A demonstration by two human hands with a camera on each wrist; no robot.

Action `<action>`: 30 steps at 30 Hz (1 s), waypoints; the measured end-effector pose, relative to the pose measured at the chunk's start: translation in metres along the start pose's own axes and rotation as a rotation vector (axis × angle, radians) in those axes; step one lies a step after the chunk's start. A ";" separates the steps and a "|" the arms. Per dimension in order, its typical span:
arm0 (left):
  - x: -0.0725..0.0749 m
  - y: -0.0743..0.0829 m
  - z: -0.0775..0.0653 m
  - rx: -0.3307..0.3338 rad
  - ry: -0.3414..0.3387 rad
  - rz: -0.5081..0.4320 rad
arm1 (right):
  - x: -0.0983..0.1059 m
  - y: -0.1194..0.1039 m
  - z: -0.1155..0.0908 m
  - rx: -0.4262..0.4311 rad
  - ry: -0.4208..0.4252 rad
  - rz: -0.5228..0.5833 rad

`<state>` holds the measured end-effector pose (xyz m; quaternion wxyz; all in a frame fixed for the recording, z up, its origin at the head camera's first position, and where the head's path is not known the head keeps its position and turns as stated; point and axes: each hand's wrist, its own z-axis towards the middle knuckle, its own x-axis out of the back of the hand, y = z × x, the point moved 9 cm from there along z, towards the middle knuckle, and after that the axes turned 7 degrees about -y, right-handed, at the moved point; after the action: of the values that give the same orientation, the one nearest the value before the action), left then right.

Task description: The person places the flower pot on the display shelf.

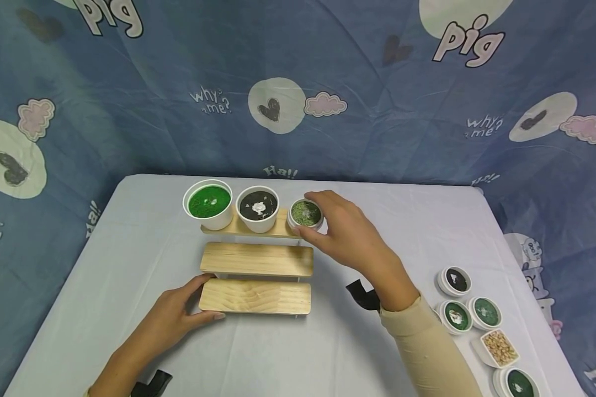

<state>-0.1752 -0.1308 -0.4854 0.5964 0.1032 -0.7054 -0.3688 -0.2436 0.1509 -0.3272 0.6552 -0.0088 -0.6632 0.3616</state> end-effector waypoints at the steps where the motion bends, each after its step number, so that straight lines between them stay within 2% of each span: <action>1: 0.000 0.000 0.000 -0.001 0.000 -0.001 | 0.000 0.000 0.000 0.000 0.001 -0.001; 8: 0.001 0.001 0.001 -0.009 0.003 0.005 | -0.003 0.001 0.001 0.004 0.008 -0.001; 20: 0.002 0.002 0.002 0.015 -0.008 0.007 | -0.011 0.008 -0.002 -0.004 -0.014 0.020; 30: 0.000 0.001 0.000 0.009 -0.002 0.013 | -0.014 0.019 -0.019 -0.057 -0.049 -0.058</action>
<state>-0.1751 -0.1299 -0.4844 0.5975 0.1011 -0.7084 -0.3617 -0.2337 0.1666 -0.3506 0.6484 0.0008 -0.6892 0.3234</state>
